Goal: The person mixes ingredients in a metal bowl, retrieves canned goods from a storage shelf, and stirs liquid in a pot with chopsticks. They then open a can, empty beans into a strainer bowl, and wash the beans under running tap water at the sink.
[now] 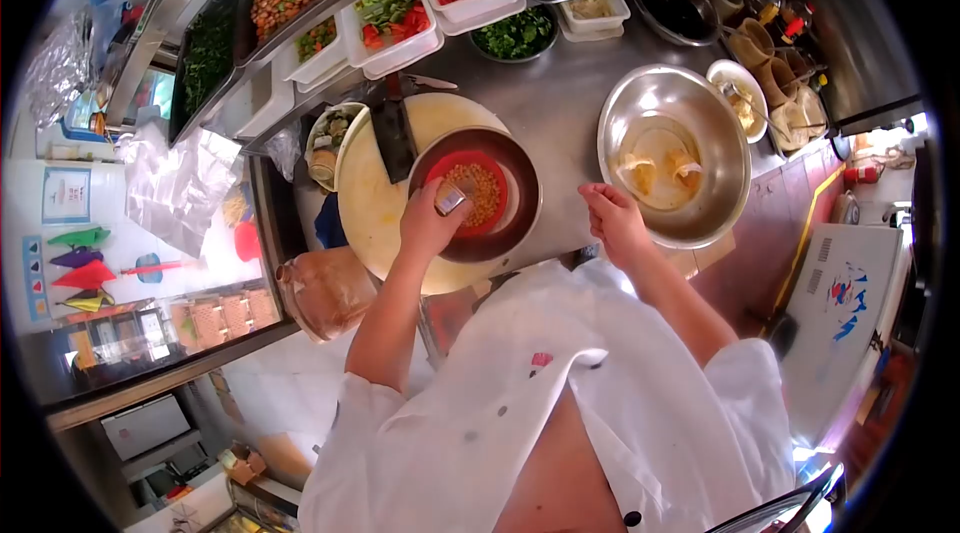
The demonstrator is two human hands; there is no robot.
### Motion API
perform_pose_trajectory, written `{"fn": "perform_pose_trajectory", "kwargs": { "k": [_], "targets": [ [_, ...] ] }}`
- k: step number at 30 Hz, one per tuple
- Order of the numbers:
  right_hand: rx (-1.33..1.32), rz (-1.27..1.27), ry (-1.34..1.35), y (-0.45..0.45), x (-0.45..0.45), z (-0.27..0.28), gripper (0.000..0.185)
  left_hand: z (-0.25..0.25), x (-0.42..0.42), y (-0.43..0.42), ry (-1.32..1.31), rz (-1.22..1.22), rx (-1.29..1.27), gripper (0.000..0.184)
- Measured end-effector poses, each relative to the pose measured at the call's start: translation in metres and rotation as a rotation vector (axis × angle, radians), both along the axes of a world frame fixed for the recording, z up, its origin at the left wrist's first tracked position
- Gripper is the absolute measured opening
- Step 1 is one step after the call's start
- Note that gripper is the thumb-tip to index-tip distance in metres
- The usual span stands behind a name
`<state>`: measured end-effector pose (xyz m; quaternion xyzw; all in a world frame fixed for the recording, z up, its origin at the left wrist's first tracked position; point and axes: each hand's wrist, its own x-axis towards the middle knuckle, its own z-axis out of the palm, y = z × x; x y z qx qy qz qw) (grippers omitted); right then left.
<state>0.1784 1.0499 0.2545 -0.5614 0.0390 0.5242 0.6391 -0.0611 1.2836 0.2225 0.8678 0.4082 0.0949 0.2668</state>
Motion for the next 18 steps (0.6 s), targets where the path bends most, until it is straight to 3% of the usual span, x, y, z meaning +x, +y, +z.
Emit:
{"fn": "perform_pose_trajectory", "kwargs": {
  "k": [4,7,8,12,15,18],
  "targets": [
    [-0.016,-0.006,-0.021,0.002,-0.002,0.000,0.014,0.039,-0.003,0.004,-0.145,0.082,0.031,0.074],
    [-0.041,-0.030,-0.013,0.010,-0.003,-0.004,0.014,0.026,-0.016,0.051,-0.287,0.219,-0.028,0.071],
    [-0.049,-0.024,-0.012,0.011,-0.005,0.000,0.014,0.029,-0.020,0.072,-0.201,0.367,-0.109,0.073],
    [-0.086,-0.052,-0.049,0.013,-0.015,0.009,0.014,0.013,-0.050,0.179,0.010,0.569,0.287,0.079],
    [-0.129,-0.085,-0.072,0.009,-0.028,0.015,0.015,-0.010,-0.067,0.247,0.169,0.563,0.493,0.079],
    [-0.204,-0.157,-0.139,-0.002,-0.047,0.013,0.016,-0.036,-0.070,0.300,0.236,0.549,0.323,0.082]
  ]
}}
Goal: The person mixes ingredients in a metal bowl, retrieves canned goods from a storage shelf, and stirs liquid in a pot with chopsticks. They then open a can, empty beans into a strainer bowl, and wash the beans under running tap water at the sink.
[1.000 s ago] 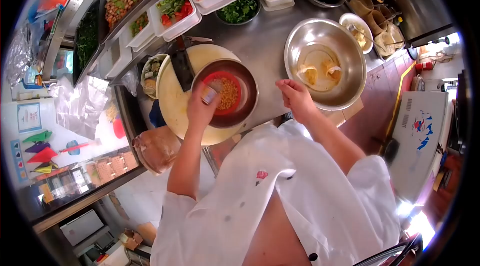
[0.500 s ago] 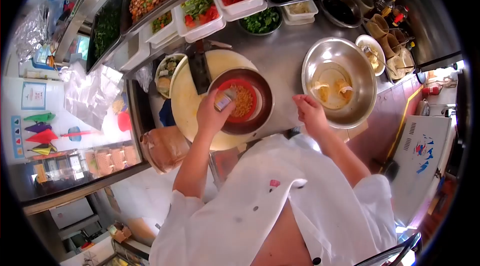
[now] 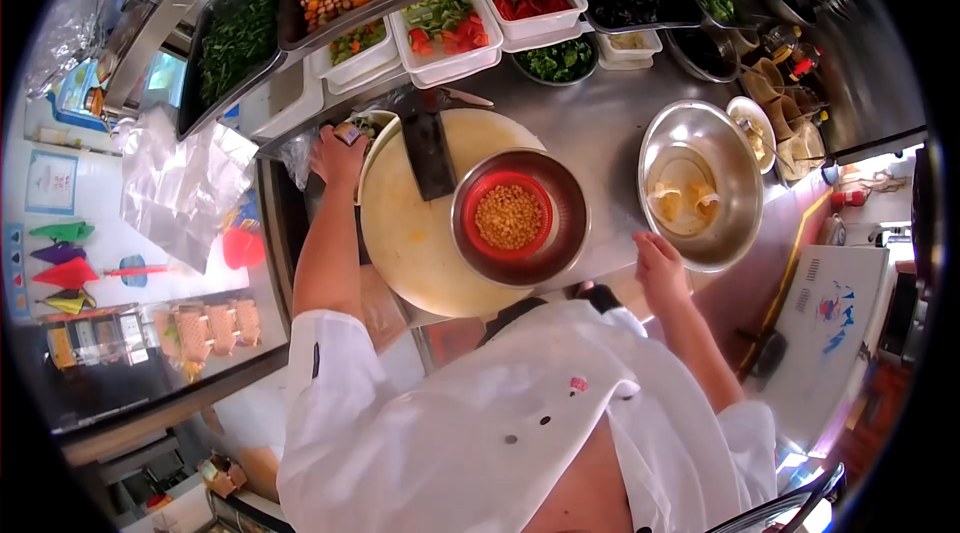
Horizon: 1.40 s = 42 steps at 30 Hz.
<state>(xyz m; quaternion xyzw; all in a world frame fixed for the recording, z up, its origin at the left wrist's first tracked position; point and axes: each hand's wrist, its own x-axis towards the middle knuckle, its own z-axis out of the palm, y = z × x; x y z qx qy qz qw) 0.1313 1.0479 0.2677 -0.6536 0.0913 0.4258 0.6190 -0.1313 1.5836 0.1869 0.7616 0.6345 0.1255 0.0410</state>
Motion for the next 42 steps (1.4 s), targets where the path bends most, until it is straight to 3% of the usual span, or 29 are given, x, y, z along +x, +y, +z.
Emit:
{"fn": "perform_pose_trajectory", "kwargs": {
  "k": [3,6,9,13,16,19,20,23,25,27,30,33,35,37,39,42],
  "targets": [
    [-0.059,-0.129,-0.038,-0.016,-0.026,0.002,0.013,-0.032,0.013,0.030,-0.001,-0.079,-0.094,0.081],
    [-0.092,-0.212,-0.024,-0.037,-0.052,0.008,0.013,-0.066,0.020,0.048,0.048,-0.287,-0.008,0.080],
    [-0.088,-0.302,-0.003,-0.056,-0.074,0.003,0.013,-0.082,0.020,0.056,0.160,-0.325,0.083,0.081],
    [-0.087,-0.270,-0.006,-0.061,-0.094,0.005,0.015,-0.062,0.017,0.058,0.173,-0.238,-0.061,0.103],
    [-0.076,-0.237,-0.029,-0.056,-0.097,0.010,0.015,-0.047,0.011,0.037,0.108,-0.187,0.047,0.107],
    [-0.042,-0.211,-0.048,-0.061,-0.096,0.013,0.016,-0.074,0.013,0.004,-0.103,-0.109,0.206,0.103],
    [-0.011,-0.207,-0.043,-0.065,-0.095,0.010,0.017,-0.072,0.015,-0.017,-0.299,-0.097,0.196,0.089],
    [0.051,-0.223,-0.028,-0.089,-0.095,0.012,0.018,-0.053,0.015,-0.126,-0.579,-0.043,0.044,0.078],
    [0.066,-0.255,-0.030,-0.114,-0.093,0.010,0.018,-0.086,0.004,-0.185,-0.548,0.022,-0.066,0.067],
    [0.059,-0.305,-0.037,-0.150,-0.094,0.002,0.017,-0.069,-0.007,-0.254,-0.548,0.067,-0.423,0.058],
    [0.107,-0.357,0.012,-0.221,-0.095,-0.005,0.017,-0.066,-0.021,-0.309,-1.034,0.198,-1.389,0.042],
    [0.164,-0.423,0.031,-0.303,-0.095,-0.021,0.017,-0.124,-0.020,-0.294,-1.208,0.075,-1.448,0.026],
    [0.075,-0.437,0.004,-0.349,-0.095,-0.012,0.018,-0.085,-0.014,-0.330,-1.361,0.087,-1.226,0.019],
    [0.073,-0.558,-0.007,-0.408,-0.103,-0.024,0.019,-0.106,-0.032,-0.311,-1.250,-0.028,-1.179,0.021],
    [0.051,-0.641,0.068,-0.468,-0.107,-0.031,0.018,-0.035,-0.017,-0.361,-1.097,-0.149,-1.036,0.034],
    [0.021,-0.745,0.067,-0.540,-0.119,-0.044,0.020,0.067,0.033,-0.439,-0.893,-0.413,-1.052,0.045]
  ]
}}
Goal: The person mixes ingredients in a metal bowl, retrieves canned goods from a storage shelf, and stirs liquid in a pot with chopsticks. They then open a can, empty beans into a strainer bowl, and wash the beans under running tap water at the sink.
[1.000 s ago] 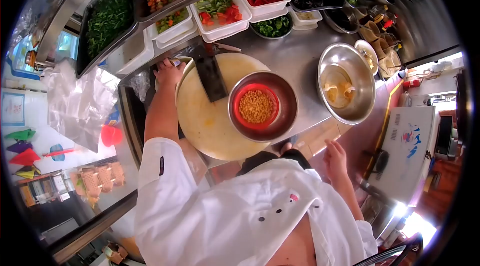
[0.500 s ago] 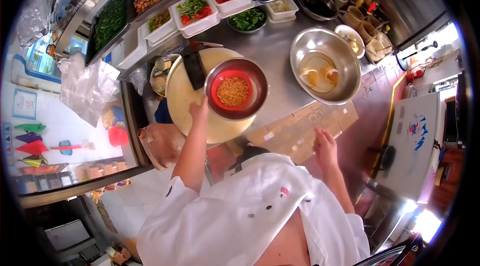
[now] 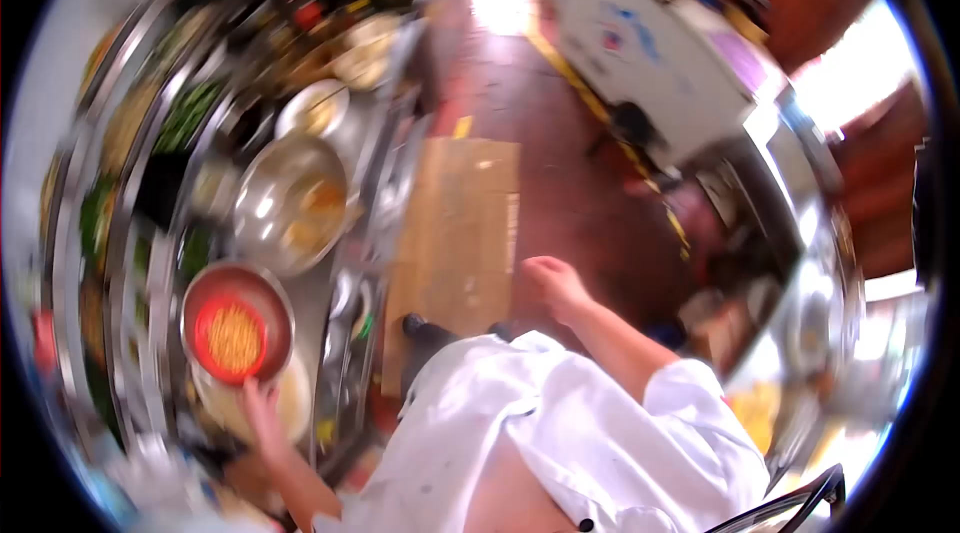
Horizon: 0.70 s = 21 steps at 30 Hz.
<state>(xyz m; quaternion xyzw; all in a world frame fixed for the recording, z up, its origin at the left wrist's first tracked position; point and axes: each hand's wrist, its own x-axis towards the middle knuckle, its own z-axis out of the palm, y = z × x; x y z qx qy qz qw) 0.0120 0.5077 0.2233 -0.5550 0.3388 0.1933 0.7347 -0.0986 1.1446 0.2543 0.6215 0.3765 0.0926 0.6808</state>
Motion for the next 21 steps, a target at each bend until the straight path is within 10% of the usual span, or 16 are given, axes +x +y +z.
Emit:
{"fn": "perform_pose_trajectory", "kwargs": {
  "k": [11,15,20,21],
  "targets": [
    [-0.473,-0.211,0.102,-0.257,-0.076,-0.086,0.034,-0.033,0.318,-0.427,0.205,-0.952,-0.252,0.028],
    [-0.803,-0.387,0.469,-0.333,-0.198,-0.137,0.041,-0.132,0.417,-0.632,0.195,-1.377,-0.288,0.027],
    [-0.635,-0.927,1.012,-0.312,-0.369,-0.212,0.036,-0.089,0.450,-0.936,0.365,-1.946,-0.245,0.026],
    [-0.563,-0.448,1.075,-0.304,-0.366,-0.168,0.037,-0.084,0.452,-0.992,0.394,-2.047,-0.175,0.026]
  ]
}}
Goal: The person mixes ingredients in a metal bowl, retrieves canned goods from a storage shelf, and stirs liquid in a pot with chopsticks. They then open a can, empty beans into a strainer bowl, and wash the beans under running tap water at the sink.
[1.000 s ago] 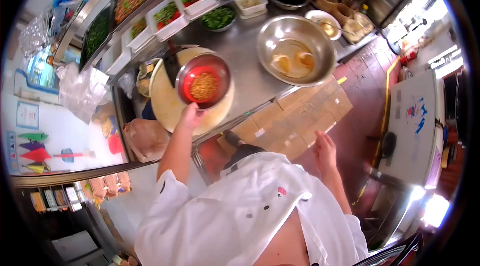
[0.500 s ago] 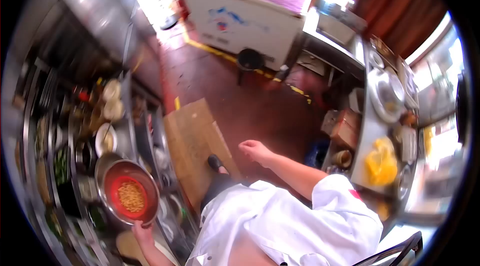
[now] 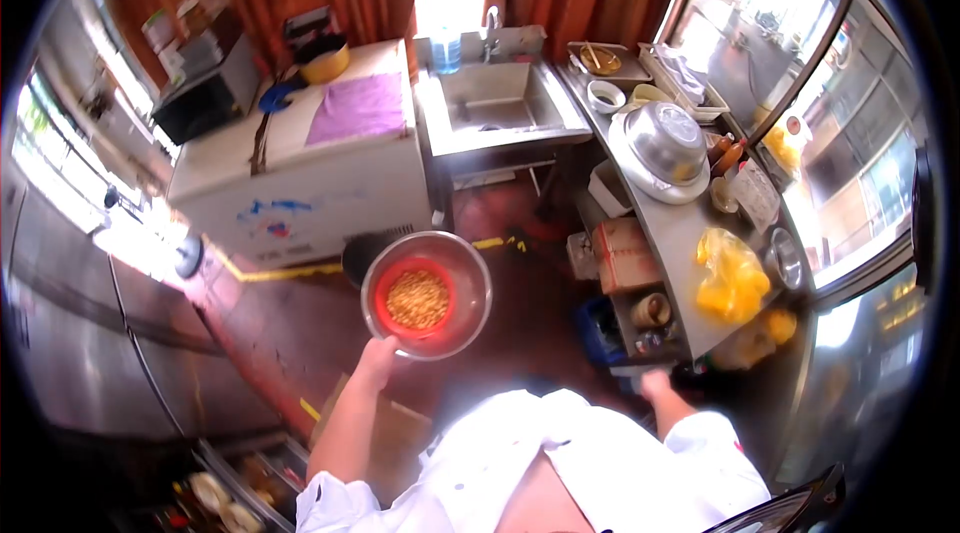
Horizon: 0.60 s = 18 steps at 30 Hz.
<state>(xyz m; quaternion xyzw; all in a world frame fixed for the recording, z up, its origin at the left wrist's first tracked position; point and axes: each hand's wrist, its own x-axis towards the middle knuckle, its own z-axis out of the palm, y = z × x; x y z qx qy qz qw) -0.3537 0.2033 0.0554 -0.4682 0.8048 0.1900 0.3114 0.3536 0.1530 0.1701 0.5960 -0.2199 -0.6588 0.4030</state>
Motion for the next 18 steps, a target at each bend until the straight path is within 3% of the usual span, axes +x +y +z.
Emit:
{"fn": "perform_pose_trajectory", "kwargs": {
  "k": [1,2,3,4,6,7,8,10,11,12,13,14,15,17,18],
  "targets": [
    [-0.141,-0.179,0.072,0.025,-0.013,-0.033,0.034,0.013,-0.007,-0.051,0.011,-0.028,-0.012,0.025],
    [0.145,0.545,0.186,0.038,-0.020,-0.030,0.030,0.024,-0.016,-0.097,0.023,-0.056,-0.019,0.025],
    [0.235,0.502,0.137,0.052,-0.007,-0.027,0.027,0.026,-0.021,-0.139,0.053,-0.074,-0.015,0.025],
    [0.267,-0.041,-0.043,0.062,0.006,-0.037,0.029,0.023,-0.026,-0.184,0.083,-0.090,-0.013,0.026],
    [0.073,-0.794,-0.134,0.092,0.049,-0.072,0.031,0.016,-0.040,-0.269,0.148,-0.116,0.017,0.034],
    [0.080,-0.934,-0.146,0.081,0.065,-0.077,0.030,0.012,-0.047,-0.308,0.179,-0.126,0.031,0.038],
    [0.127,-0.905,-0.185,0.057,0.079,-0.086,0.029,0.011,-0.056,-0.345,0.172,-0.130,0.035,0.039],
    [0.217,-0.594,-0.274,-0.003,0.093,-0.106,0.028,0.008,-0.074,-0.415,0.163,-0.125,0.046,0.040],
    [0.212,-0.244,-0.322,-0.039,0.093,-0.115,0.027,0.004,-0.081,-0.448,0.154,-0.114,0.066,0.040],
    [0.127,0.220,-0.342,-0.082,0.089,-0.125,0.027,0.000,-0.090,-0.482,0.172,-0.101,0.072,0.040],
    [0.006,0.496,-0.323,-0.125,0.083,-0.138,0.026,-0.002,-0.098,-0.513,0.185,-0.090,0.085,0.040],
    [-0.110,0.588,-0.292,-0.170,0.080,-0.152,0.026,-0.004,-0.103,-0.542,0.194,-0.084,0.105,0.040],
    [-0.202,0.498,-0.287,-0.223,0.075,-0.167,0.025,-0.006,-0.109,-0.575,0.140,-0.094,0.142,0.038],
    [-0.312,-0.366,-0.419,-0.346,0.076,-0.182,0.028,-0.032,-0.111,-0.640,0.120,-0.081,0.188,0.035],
    [-0.514,-0.428,-0.528,-0.407,0.082,-0.143,0.027,-0.035,-0.120,-0.667,0.095,-0.046,0.203,0.033]
  ]
}}
